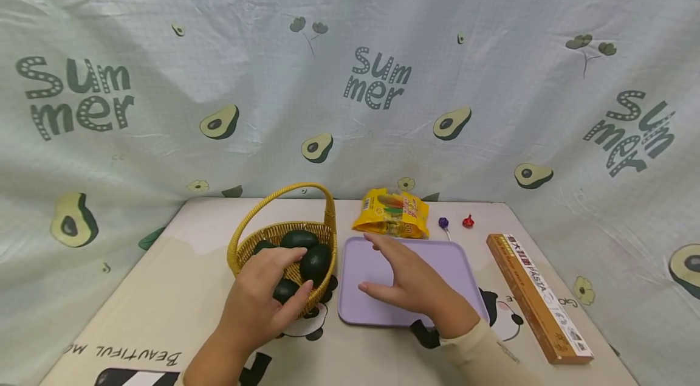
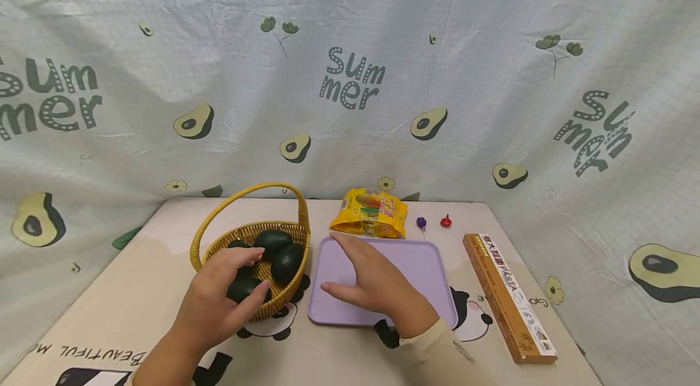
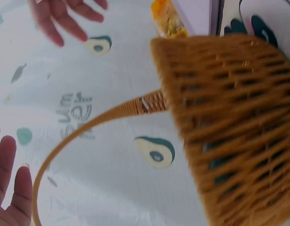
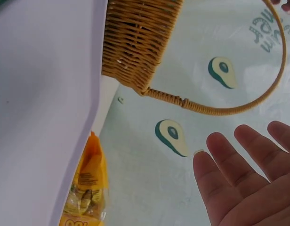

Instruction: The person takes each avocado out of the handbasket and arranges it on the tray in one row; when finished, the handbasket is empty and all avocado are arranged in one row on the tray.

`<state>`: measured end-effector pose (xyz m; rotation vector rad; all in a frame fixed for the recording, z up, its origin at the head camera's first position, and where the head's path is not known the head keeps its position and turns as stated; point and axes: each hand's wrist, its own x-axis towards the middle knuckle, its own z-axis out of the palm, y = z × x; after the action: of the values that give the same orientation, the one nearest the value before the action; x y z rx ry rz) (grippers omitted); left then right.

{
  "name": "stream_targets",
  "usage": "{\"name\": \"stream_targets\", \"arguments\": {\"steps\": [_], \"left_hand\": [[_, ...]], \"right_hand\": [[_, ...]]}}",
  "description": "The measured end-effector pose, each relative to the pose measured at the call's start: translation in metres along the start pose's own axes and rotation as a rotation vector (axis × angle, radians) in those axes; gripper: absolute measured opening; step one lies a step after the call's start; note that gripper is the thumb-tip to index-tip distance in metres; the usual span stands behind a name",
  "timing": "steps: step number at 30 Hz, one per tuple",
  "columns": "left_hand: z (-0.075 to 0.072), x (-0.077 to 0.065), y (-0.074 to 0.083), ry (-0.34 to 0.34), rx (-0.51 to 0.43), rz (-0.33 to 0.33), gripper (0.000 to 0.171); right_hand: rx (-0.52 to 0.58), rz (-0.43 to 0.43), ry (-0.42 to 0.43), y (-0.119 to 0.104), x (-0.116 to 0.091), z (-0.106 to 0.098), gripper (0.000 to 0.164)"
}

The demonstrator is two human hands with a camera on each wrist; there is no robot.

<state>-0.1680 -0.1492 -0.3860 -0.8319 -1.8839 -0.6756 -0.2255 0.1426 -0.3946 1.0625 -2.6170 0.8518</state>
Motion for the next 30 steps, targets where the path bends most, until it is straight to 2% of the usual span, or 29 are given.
{"name": "stream_targets", "arguments": {"steps": [7,16,21,24,26,30], "left_hand": [[-0.017,0.002,-0.009,0.106,0.048,-0.020,0.049],[-0.035,0.000,-0.020,0.180,0.114,-0.084,0.056],[-0.043,-0.005,-0.029,0.170,0.154,-0.173,0.059],[-0.045,-0.008,-0.034,0.153,0.145,-0.244,0.055],[-0.046,-0.011,-0.037,0.131,0.133,-0.303,0.054],[-0.048,-0.013,-0.044,0.065,0.102,-0.436,0.064]], "right_hand": [[0.039,0.005,-0.024,0.004,0.020,0.011,0.083],[0.081,0.059,-0.061,0.005,0.044,0.021,0.082],[0.074,0.118,-0.079,0.004,0.056,0.027,0.079],[0.074,0.134,-0.091,0.002,0.065,0.032,0.081],[0.077,0.133,-0.104,0.000,0.072,0.035,0.083],[0.079,0.141,-0.140,-0.005,0.084,0.041,0.082]]}}
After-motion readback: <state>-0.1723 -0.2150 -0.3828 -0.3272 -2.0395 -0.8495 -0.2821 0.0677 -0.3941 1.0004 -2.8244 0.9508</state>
